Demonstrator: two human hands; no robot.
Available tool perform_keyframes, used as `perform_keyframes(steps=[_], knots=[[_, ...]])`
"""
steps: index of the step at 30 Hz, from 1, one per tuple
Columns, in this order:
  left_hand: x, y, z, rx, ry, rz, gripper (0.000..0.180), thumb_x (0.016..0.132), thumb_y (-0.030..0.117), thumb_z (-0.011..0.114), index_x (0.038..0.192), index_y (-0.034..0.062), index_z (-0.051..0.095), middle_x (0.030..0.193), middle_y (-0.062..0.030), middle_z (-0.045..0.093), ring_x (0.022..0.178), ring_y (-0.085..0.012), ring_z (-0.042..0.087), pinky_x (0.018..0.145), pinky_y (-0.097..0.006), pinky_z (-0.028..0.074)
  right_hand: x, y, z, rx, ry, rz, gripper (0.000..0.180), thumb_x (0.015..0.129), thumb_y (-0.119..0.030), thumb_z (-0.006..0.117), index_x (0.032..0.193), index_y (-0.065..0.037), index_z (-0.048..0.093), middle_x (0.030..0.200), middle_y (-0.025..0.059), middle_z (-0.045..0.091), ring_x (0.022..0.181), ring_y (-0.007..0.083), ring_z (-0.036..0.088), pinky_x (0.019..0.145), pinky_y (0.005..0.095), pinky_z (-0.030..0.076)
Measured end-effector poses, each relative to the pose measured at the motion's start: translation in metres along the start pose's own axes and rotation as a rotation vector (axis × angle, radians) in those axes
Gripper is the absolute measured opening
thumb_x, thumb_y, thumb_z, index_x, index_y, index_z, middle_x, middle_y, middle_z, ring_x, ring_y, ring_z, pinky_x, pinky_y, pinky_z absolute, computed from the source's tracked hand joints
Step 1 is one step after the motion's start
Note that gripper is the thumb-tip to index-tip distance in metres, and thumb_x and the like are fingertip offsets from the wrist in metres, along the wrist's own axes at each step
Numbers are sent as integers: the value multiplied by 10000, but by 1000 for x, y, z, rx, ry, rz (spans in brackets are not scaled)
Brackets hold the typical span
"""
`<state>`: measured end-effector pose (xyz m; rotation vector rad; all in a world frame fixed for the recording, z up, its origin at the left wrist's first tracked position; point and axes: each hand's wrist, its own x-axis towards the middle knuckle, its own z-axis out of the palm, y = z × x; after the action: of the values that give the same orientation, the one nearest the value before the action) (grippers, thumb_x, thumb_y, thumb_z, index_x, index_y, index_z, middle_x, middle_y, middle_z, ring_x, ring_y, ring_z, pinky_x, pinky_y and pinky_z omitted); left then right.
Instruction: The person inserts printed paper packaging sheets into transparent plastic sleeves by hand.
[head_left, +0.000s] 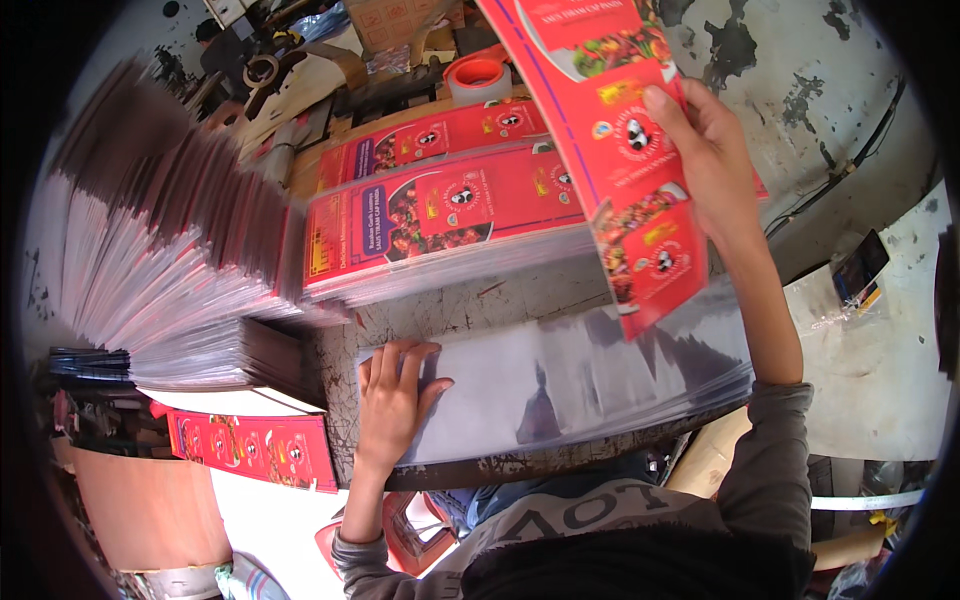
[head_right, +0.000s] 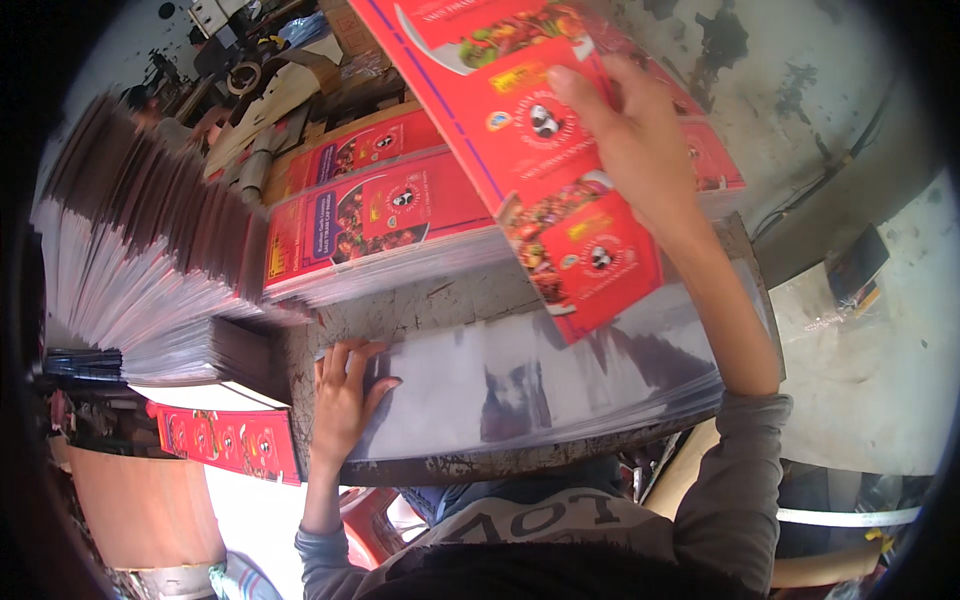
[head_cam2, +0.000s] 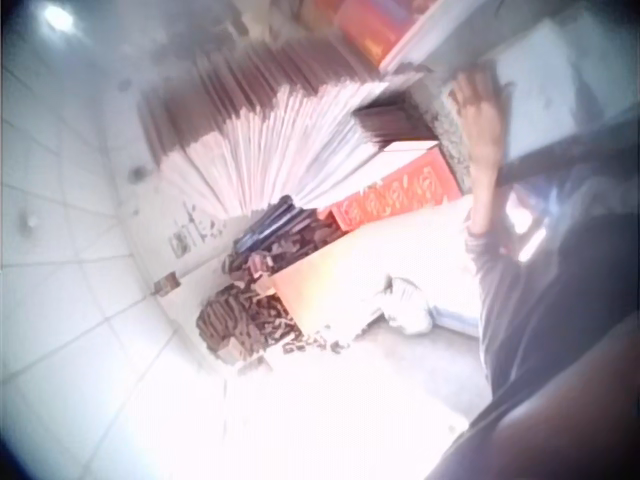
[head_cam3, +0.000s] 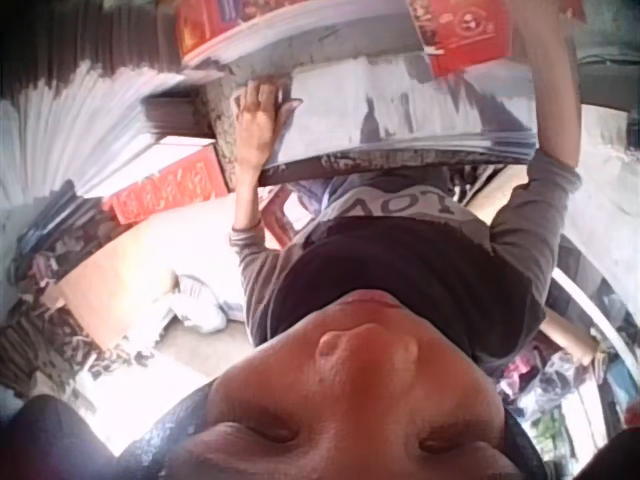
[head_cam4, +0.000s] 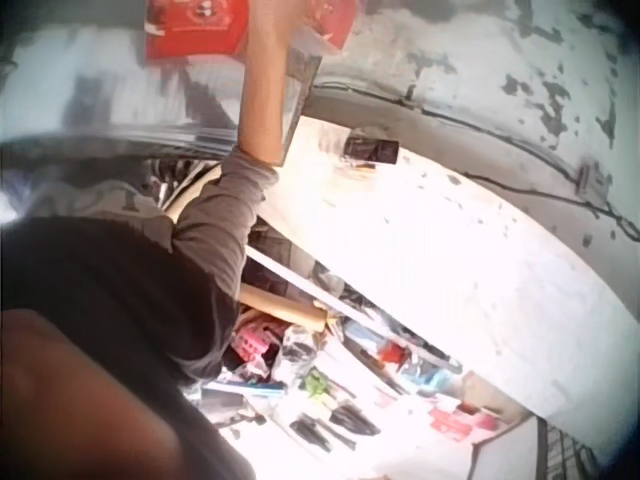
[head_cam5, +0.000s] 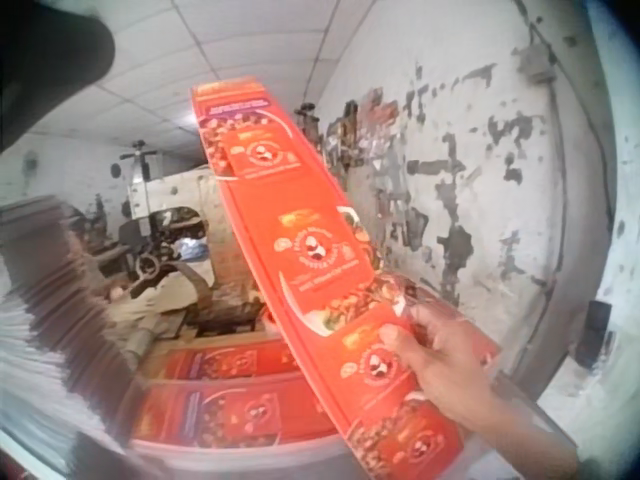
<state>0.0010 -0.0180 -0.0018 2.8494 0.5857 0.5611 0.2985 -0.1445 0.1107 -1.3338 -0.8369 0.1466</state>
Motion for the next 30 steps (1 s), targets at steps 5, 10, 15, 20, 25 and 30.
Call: perform_keyframes(steps=[5,10,15,20,25,30], knots=[[-2,-2,7,63,90,65,253,732,204,657,955,105,589,927,-68,525,824,-221,504,744,-345,340,1,0,34,47,0,-54,290,843,-227,591,956,39,558,812,65,635,674,61,569,606,226,454],[-12,-7,8,37,189,202,251,701,95,608,950,66,597,859,-65,552,753,-200,541,725,-322,390,-4,10,54,168,22,-93,289,850,-228,581,966,34,549,817,73,638,704,76,575,640,245,455],[-12,-1,1,203,214,284,247,672,87,575,916,52,579,867,-42,577,795,-170,572,761,-308,409,-6,17,73,153,71,-177,311,843,-259,588,940,34,546,808,89,632,711,102,571,651,266,445],[-20,-2,2,330,297,397,173,701,109,594,864,122,538,916,13,595,912,-102,556,877,-367,337,-11,18,93,-6,17,-234,334,838,-295,594,911,22,522,755,128,624,650,144,587,569,282,439],[-29,-6,10,341,450,443,192,704,103,591,859,167,498,914,56,596,872,-87,543,883,-385,303,-32,7,96,-58,-54,-218,324,832,-271,606,934,19,503,747,145,628,640,221,622,567,326,455],[-24,-9,11,192,487,330,295,610,-12,542,840,140,435,667,35,480,551,-119,439,631,-320,233,-51,2,55,-250,-235,-191,288,822,-243,621,939,-2,515,791,117,607,715,150,596,629,289,446]])
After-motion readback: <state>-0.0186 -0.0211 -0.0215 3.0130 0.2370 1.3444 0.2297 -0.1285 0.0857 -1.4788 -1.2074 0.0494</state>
